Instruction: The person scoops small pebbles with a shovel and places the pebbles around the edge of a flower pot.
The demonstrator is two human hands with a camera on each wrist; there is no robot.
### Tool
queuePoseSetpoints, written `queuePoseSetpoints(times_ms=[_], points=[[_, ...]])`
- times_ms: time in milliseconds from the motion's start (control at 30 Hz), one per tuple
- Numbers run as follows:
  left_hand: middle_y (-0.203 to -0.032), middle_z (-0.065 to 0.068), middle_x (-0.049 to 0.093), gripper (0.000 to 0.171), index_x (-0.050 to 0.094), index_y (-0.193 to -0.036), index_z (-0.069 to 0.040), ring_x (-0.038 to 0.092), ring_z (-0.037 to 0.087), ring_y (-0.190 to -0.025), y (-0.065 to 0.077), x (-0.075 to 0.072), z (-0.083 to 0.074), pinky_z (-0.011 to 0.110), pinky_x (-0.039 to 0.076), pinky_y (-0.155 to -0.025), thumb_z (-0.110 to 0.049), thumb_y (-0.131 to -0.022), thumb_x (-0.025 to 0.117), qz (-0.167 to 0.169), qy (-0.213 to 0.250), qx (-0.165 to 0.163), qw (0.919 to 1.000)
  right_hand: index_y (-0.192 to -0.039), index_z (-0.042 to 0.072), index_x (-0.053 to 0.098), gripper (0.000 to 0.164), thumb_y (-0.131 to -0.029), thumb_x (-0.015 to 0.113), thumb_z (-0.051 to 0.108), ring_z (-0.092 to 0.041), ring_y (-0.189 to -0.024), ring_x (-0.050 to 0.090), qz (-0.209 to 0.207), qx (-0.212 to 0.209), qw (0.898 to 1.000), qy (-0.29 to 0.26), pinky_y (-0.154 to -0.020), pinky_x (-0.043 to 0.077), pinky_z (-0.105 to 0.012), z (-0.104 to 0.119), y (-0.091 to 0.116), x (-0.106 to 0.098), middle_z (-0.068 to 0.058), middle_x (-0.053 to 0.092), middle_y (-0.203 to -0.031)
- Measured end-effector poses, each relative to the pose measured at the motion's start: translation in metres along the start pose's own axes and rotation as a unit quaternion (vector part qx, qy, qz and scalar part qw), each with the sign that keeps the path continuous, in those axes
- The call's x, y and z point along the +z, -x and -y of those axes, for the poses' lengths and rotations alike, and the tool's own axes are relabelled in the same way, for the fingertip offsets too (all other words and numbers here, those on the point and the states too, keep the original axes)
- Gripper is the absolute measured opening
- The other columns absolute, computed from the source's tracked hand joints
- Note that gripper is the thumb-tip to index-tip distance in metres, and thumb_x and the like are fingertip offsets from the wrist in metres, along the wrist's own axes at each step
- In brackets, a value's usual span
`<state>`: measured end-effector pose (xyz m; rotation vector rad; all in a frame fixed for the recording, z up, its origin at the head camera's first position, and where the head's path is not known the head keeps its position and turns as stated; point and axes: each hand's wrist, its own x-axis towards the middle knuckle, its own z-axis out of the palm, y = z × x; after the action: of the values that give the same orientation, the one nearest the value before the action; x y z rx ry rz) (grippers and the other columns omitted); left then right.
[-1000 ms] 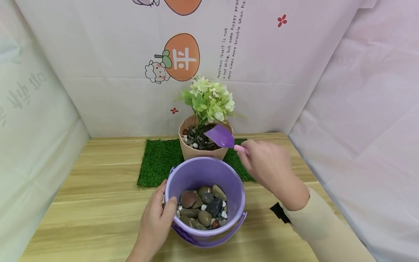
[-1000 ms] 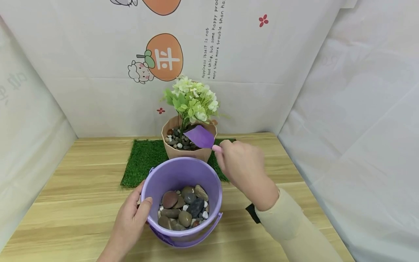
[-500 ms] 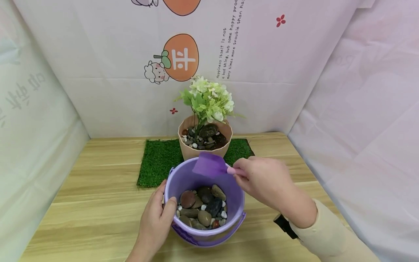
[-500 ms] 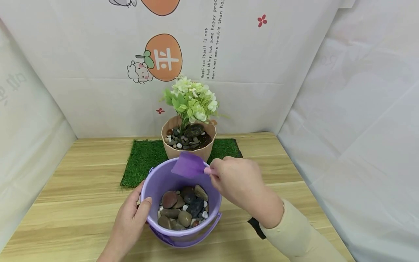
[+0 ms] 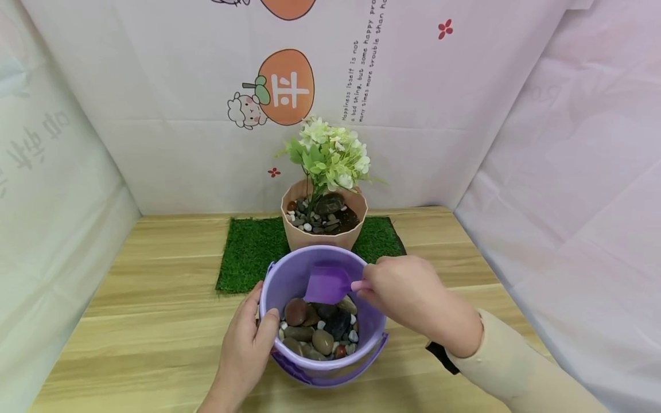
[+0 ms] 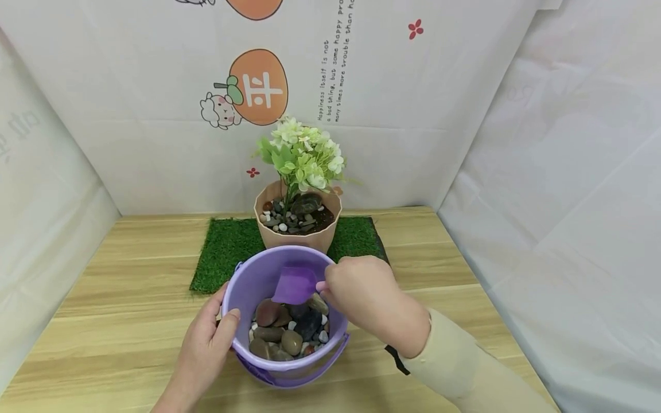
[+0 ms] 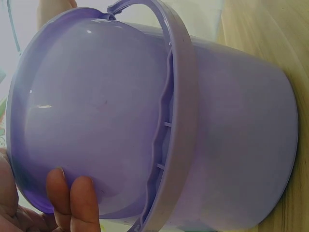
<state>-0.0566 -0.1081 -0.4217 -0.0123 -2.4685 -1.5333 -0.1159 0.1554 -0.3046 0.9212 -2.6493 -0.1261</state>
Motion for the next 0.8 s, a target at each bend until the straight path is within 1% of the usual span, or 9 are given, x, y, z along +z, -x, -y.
queuePoseSetpoints(times_ms=[133, 300, 467, 567, 700, 800], points=[[-0.164, 0.018, 0.041, 0.054, 0.044, -0.155, 0.003, 0.04, 0.038, -0.15, -0.001, 0.0, 0.0, 0.051, 0.042, -0.118, -0.019, -0.106, 0.052, 0.0, -0.001, -0.001, 1.0, -0.059, 0.02, 0.042, 0.054, -0.093, 0.077, 0.042, -0.015, -0.042, 0.038, 0.032, -0.001, 0.999, 0.01, -0.033, 0.037, -0.035, 0.005, -0.005, 0.0, 0.006, 0.038, -0.054], [-0.163, 0.018, 0.041, 0.053, 0.046, -0.154, 0.002, 0.041, 0.039, -0.149, -0.001, 0.0, -0.001, 0.052, 0.042, -0.118, -0.018, -0.106, 0.053, -0.003, 0.002, 0.001, 1.0, -0.057, 0.02, 0.041, 0.055, -0.091, 0.079, 0.043, -0.013, -0.042, 0.034, 0.046, -0.017, 0.998, 0.044, -0.033, 0.035, -0.034, 0.01, -0.011, 0.003, 0.008, 0.031, -0.053], [-0.163, 0.018, 0.042, 0.052, 0.047, -0.153, 0.002, 0.041, 0.039, -0.149, -0.001, 0.001, -0.001, 0.054, 0.04, -0.121, -0.017, -0.105, 0.053, -0.007, 0.001, 0.001, 1.0, -0.054, 0.022, 0.038, 0.058, -0.091, 0.078, 0.043, -0.011, -0.043, 0.031, 0.077, -0.017, 0.996, 0.053, -0.033, 0.032, -0.032, 0.014, -0.016, 0.007, 0.009, 0.027, -0.052], [-0.163, 0.018, 0.042, 0.052, 0.048, -0.153, 0.002, 0.041, 0.038, -0.149, -0.001, 0.001, 0.0, 0.054, 0.039, -0.121, -0.017, -0.105, 0.054, -0.007, 0.0, -0.001, 1.0, -0.053, 0.023, 0.036, 0.059, -0.091, 0.077, 0.042, -0.01, -0.043, 0.032, 0.083, -0.017, 0.995, 0.057, -0.033, 0.033, -0.032, 0.016, -0.017, 0.009, 0.009, 0.026, -0.051], [-0.163, 0.018, 0.042, 0.053, 0.047, -0.153, 0.002, 0.041, 0.038, -0.149, -0.001, 0.001, 0.0, 0.054, 0.039, -0.121, -0.018, -0.105, 0.054, -0.006, 0.001, -0.003, 1.0, -0.052, 0.023, 0.036, 0.059, -0.09, 0.077, 0.042, -0.01, -0.042, 0.033, 0.082, -0.019, 0.995, 0.061, -0.032, 0.035, -0.034, 0.017, -0.018, 0.011, 0.01, 0.028, -0.051], [-0.163, 0.019, 0.042, 0.053, 0.047, -0.153, 0.003, 0.041, 0.038, -0.149, -0.001, 0.002, 0.0, 0.054, 0.039, -0.121, -0.017, -0.105, 0.054, -0.006, 0.003, -0.003, 1.0, -0.052, 0.024, 0.035, 0.059, -0.09, 0.077, 0.042, -0.01, -0.043, 0.032, 0.09, -0.019, 0.994, 0.059, -0.032, 0.034, -0.033, 0.017, -0.018, 0.014, 0.01, 0.027, -0.05]])
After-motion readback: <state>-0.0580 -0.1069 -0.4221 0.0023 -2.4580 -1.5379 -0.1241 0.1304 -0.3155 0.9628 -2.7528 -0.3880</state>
